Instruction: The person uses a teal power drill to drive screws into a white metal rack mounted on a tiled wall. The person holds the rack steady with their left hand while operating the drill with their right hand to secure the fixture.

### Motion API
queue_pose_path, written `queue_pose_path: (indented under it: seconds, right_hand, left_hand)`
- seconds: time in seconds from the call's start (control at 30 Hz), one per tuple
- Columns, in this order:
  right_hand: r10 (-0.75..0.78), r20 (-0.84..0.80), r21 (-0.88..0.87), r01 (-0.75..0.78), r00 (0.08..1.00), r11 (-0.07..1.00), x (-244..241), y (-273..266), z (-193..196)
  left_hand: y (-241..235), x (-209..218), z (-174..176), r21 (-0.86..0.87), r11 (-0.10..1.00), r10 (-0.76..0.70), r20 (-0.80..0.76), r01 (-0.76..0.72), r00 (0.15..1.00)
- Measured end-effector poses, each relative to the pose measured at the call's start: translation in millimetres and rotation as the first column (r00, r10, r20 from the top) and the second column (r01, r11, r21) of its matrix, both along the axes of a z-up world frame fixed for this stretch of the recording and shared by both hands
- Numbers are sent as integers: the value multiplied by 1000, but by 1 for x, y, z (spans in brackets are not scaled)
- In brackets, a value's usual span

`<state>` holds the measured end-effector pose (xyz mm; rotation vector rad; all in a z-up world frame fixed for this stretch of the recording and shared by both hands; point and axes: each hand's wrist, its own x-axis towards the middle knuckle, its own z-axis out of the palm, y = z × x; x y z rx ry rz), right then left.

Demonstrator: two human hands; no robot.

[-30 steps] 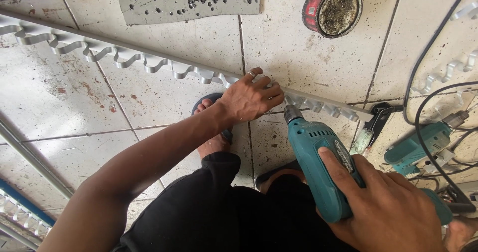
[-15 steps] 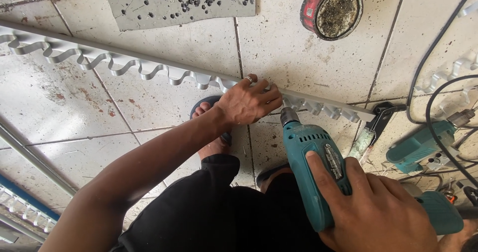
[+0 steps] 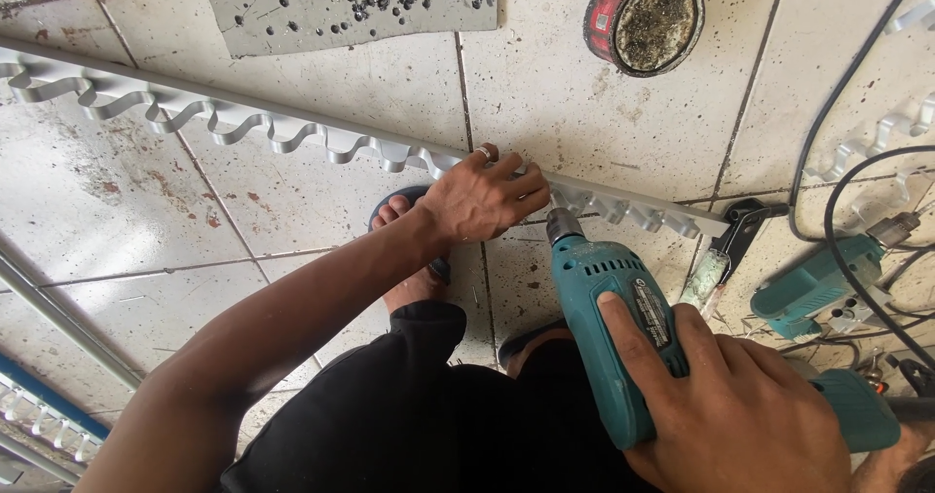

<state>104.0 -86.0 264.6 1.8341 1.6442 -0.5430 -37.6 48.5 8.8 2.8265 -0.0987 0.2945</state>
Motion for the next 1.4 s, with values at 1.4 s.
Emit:
queue_pose_path:
  seconds: [1.4]
  right_hand:
    - [-177, -153, -804, -19, 972, 594, 29, -92, -13]
  left_hand:
    - [18, -18, 40, -54, 997, 30, -415, -58, 909]
